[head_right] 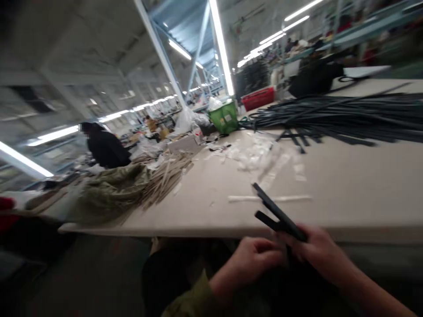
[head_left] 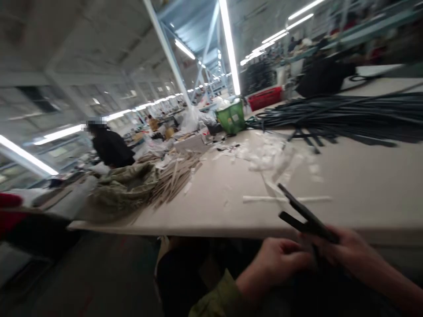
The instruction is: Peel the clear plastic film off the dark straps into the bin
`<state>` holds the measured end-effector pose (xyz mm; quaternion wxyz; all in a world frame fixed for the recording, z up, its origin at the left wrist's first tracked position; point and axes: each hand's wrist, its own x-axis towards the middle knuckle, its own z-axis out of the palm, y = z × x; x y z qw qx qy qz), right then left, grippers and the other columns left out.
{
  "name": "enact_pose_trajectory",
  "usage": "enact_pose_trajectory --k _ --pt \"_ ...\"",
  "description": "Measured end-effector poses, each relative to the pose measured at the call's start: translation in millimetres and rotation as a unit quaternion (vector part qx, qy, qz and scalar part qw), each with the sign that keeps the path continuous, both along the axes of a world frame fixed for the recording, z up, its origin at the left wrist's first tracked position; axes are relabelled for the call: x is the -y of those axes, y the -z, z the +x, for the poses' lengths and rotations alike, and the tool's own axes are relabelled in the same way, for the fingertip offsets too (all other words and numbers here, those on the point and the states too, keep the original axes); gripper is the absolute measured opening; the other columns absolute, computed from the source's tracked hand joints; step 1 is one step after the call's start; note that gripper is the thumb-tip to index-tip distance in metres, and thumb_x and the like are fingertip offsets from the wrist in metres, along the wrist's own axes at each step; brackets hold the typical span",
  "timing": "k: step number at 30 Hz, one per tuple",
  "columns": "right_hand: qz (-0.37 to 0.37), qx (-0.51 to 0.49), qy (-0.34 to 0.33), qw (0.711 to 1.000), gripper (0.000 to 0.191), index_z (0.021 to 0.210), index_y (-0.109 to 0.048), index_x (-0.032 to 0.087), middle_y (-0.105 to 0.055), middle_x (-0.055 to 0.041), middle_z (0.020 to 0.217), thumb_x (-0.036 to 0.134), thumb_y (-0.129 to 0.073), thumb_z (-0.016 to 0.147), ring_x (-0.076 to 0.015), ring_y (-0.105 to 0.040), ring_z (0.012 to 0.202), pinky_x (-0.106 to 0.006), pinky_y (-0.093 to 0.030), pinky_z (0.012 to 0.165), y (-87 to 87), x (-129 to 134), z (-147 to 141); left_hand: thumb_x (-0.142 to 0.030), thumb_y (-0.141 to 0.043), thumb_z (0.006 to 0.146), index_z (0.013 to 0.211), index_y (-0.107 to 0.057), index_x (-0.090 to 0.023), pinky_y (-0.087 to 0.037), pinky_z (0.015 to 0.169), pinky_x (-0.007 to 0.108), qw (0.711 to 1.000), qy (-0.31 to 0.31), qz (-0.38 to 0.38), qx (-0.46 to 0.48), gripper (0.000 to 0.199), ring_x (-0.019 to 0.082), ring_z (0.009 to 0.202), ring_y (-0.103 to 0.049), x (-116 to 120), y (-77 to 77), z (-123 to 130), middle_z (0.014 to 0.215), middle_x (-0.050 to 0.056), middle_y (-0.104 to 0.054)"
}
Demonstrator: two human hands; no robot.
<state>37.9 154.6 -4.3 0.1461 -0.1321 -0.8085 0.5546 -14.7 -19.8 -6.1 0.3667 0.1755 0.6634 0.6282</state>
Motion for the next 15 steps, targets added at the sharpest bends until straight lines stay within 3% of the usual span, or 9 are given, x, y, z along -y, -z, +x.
enact_pose_trajectory --k 2,4,9,13,15 --pt "-0.055 0.041 -0.026 0.997 0.043 0.078 -0.075 0.018 -0.055 -0.0016 0.047 0.060 -0.067 0.069 -0.0154 -0.048 0.040 -0.028 -0.038 0.038 -7.6 -0.3 8.5 -0.050 -0.076 0.068 0.077 -0.080 -0.015 -0.043 0.061 0.028 0.999 -0.005 -0.015 -0.028 0.037 0.013 0.057 -0.049 -5.6 -1.6 -6.7 0.063 0.003 -0.067" --pt "-0.081 0.038 -0.004 0.996 0.041 0.084 -0.073 0.016 -0.055 0.0007 0.051 0.055 -0.068 0.072 -0.0130 -0.046 0.042 -0.025 -0.037 0.041 -10.2 0.0 13.6 -0.047 -0.078 0.067 0.068 -0.077 -0.014 -0.040 0.059 0.026 1.000 -0.009 -0.009 -0.026 0.034 0.012 0.055 -0.049 -12.2 2.6 -14.0 0.059 0.002 -0.066" --pt "-0.084 0.030 0.068 0.994 0.045 0.091 -0.072 0.014 -0.053 0.0016 0.054 0.057 -0.061 0.082 -0.0126 -0.047 0.045 -0.024 -0.036 0.043 -11.1 -3.4 49.2 -0.048 -0.086 0.060 0.067 -0.072 -0.013 -0.047 0.061 0.022 0.986 -0.048 0.070 0.144 0.039 0.013 0.061 -0.061 -21.4 8.4 -24.3 0.068 0.006 -0.071" --pt "-0.092 0.067 0.035 0.993 0.044 0.080 -0.069 0.016 -0.045 0.0042 0.052 0.057 -0.056 0.087 -0.0110 -0.041 0.044 -0.023 -0.030 0.043 -9.1 4.3 86.2 -0.050 -0.091 0.053 0.075 -0.071 -0.013 -0.051 0.061 0.019 0.958 -0.096 0.119 0.241 0.047 0.012 0.064 -0.066 -28.6 5.6 -28.9 0.071 0.003 -0.071" --pt "-0.070 0.071 0.019 0.995 0.042 0.077 -0.068 0.016 -0.049 0.0027 0.056 0.054 -0.055 0.088 -0.0120 -0.043 0.049 -0.024 -0.032 0.047 -7.4 11.3 94.9 -0.048 -0.092 0.053 0.078 -0.071 -0.013 -0.053 0.061 0.019 0.952 -0.098 0.126 0.262 0.048 0.012 0.065 -0.067 -32.5 4.9 -29.1 0.072 0.003 -0.072"
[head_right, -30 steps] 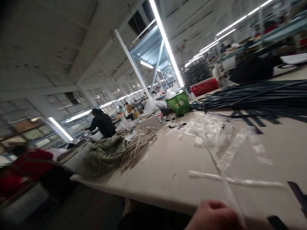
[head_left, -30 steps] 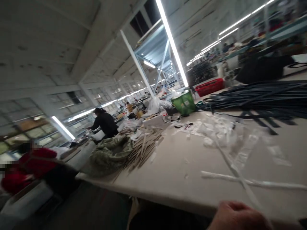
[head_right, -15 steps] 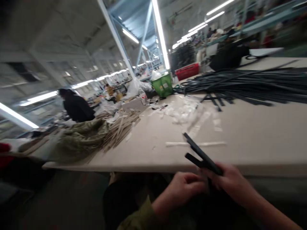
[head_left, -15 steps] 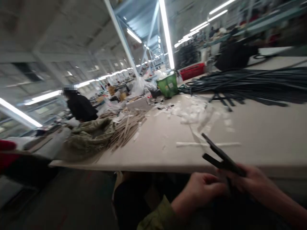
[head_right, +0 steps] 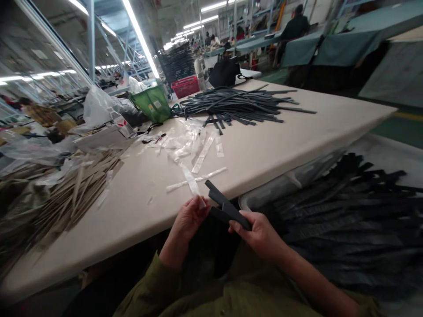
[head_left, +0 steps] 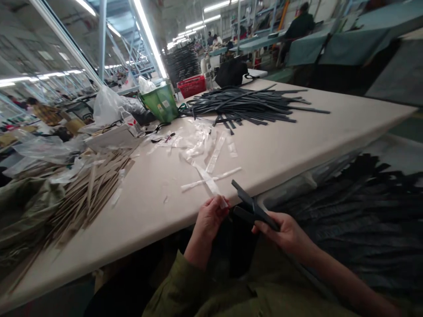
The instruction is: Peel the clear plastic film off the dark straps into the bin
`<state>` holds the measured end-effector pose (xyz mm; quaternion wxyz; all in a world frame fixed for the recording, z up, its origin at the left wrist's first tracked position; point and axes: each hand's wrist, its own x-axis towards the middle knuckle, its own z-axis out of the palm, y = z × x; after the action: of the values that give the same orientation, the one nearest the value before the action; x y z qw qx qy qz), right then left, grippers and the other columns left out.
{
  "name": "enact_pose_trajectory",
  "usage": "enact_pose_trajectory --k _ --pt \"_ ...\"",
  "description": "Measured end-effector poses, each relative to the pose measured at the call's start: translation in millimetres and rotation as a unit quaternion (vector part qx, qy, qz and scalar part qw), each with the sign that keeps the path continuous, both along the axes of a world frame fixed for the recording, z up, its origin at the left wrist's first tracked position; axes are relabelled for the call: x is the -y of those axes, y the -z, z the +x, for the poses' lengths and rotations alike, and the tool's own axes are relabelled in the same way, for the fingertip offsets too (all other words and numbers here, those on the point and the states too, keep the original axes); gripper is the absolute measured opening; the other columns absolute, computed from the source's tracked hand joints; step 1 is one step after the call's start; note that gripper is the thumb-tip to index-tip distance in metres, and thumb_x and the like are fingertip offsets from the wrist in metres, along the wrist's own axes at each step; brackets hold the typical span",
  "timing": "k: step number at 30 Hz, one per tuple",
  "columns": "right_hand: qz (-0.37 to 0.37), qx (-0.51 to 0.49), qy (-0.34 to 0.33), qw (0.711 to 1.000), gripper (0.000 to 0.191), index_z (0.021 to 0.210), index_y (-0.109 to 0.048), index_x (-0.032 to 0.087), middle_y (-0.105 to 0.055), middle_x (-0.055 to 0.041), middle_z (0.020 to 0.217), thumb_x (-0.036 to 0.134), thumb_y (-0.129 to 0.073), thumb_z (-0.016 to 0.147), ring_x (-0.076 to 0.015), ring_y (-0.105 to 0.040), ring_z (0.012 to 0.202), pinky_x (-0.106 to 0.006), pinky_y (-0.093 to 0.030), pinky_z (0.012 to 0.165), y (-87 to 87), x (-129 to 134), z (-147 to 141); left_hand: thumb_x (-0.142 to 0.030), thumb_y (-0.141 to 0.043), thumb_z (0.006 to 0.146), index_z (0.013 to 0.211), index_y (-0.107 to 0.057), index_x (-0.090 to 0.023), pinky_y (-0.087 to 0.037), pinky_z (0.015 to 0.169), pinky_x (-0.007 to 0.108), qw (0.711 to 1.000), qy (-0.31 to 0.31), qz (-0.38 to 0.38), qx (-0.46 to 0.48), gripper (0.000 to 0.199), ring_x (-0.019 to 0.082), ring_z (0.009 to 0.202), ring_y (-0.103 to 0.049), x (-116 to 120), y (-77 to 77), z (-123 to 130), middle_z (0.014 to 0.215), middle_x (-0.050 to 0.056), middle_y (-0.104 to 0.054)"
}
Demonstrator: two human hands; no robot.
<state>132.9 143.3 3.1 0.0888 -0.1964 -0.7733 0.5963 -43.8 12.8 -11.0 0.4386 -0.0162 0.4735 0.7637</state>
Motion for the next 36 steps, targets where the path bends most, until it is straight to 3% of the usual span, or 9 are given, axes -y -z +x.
enact_pose_trajectory --k 4,10,16,20,24,28,30,33,36 --pt "0.039 -0.010 -0.009 0.999 0.040 0.073 -0.068 0.016 -0.060 -0.0014 0.066 0.050 -0.054 0.089 -0.0160 -0.052 0.062 -0.026 -0.038 0.057 2.2 8.6 -3.2 -0.045 -0.094 0.051 0.076 -0.069 -0.013 -0.054 0.060 0.020 1.000 0.008 0.007 0.015 0.047 0.013 0.062 -0.067 -4.8 0.1 3.4 0.070 0.002 -0.072" --pt "0.057 -0.012 0.000 0.998 0.036 0.074 -0.068 0.016 -0.065 -0.0029 0.069 0.046 -0.054 0.089 -0.0191 -0.058 0.066 -0.027 -0.041 0.061 2.6 5.9 -15.1 -0.045 -0.092 0.055 0.079 -0.068 -0.014 -0.053 0.061 0.021 1.000 0.022 -0.002 0.005 0.047 0.012 0.063 -0.067 -4.3 1.8 5.6 0.071 0.001 -0.071" --pt "0.069 -0.018 0.040 0.997 0.036 0.077 -0.068 0.016 -0.065 -0.0024 0.068 0.046 -0.053 0.090 -0.0187 -0.057 0.064 -0.027 -0.042 0.059 7.7 6.2 -25.6 -0.043 -0.094 0.051 0.077 -0.069 -0.013 -0.052 0.064 0.023 0.999 0.034 -0.027 0.004 0.047 0.012 0.062 -0.065 -8.1 5.3 15.5 0.072 0.002 -0.072" --pt "0.052 -0.014 0.056 0.997 0.037 0.079 -0.067 0.016 -0.059 0.0004 0.061 0.049 -0.053 0.089 -0.0153 -0.050 0.054 -0.025 -0.040 0.049 11.9 2.8 -31.4 -0.045 -0.093 0.053 0.077 -0.071 -0.011 -0.051 0.063 0.023 0.998 0.045 -0.011 -0.031 0.046 0.012 0.059 -0.064 -18.2 3.5 25.0 0.069 0.003 -0.071" --pt "0.057 0.016 0.038 0.998 0.042 0.082 -0.069 0.016 -0.058 0.0001 0.059 0.054 -0.051 0.089 -0.0161 -0.054 0.052 -0.025 -0.042 0.050 19.1 -16.5 -1.7 -0.046 -0.094 0.049 0.075 -0.072 -0.011 -0.049 0.061 0.021 0.999 0.003 -0.020 -0.044 0.049 0.010 0.059 -0.062 -23.6 -3.0 13.9 0.067 0.002 -0.070" --pt "0.068 0.066 0.066 0.993 0.046 0.074 -0.069 0.019 -0.059 -0.0015 0.054 0.060 -0.052 0.087 -0.0172 -0.054 0.048 -0.026 -0.042 0.047 30.0 -30.2 37.1 -0.048 -0.094 0.045 0.079 -0.073 -0.012 -0.050 0.064 0.024 0.999 -0.032 -0.027 -0.031 0.054 0.013 0.064 -0.064 -24.6 -0.6 7.1 0.071 0.003 -0.071" --pt "0.065 0.076 0.080 0.992 0.044 0.074 -0.068 0.020 -0.062 -0.0024 0.057 0.059 -0.052 0.086 -0.0174 -0.055 0.047 -0.026 -0.043 0.045 30.4 -27.0 38.2 -0.049 -0.093 0.048 0.080 -0.074 -0.012 -0.048 0.065 0.024 0.999 -0.003 -0.028 -0.026 0.053 0.013 0.064 -0.063 -26.8 4.6 17.8 0.072 0.004 -0.071" --pt "0.089 0.042 0.090 0.991 0.037 0.076 -0.068 0.020 -0.064 -0.0022 0.061 0.053 -0.054 0.087 -0.0184 -0.058 0.051 -0.025 -0.046 0.047 23.6 -17.7 17.6 -0.049 -0.091 0.055 0.084 -0.076 -0.011 -0.047 0.066 0.024 0.998 0.052 -0.015 -0.022 0.050 0.013 0.065 -0.063 -30.8 9.6 41.5 0.074 0.006 -0.072" --pt "0.104 -0.005 0.065 0.992 0.033 0.081 -0.070 0.020 -0.067 -0.0023 0.065 0.049 -0.055 0.088 -0.0199 -0.062 0.057 -0.025 -0.050 0.051 19.4 -15.4 3.6 -0.048 -0.089 0.060 0.086 -0.077 -0.010 -0.046 0.067 0.023 0.997 0.069 -0.006 -0.046 0.047 0.013 0.067 -0.062 -31.4 7.5 48.6 0.077 0.008 -0.073"
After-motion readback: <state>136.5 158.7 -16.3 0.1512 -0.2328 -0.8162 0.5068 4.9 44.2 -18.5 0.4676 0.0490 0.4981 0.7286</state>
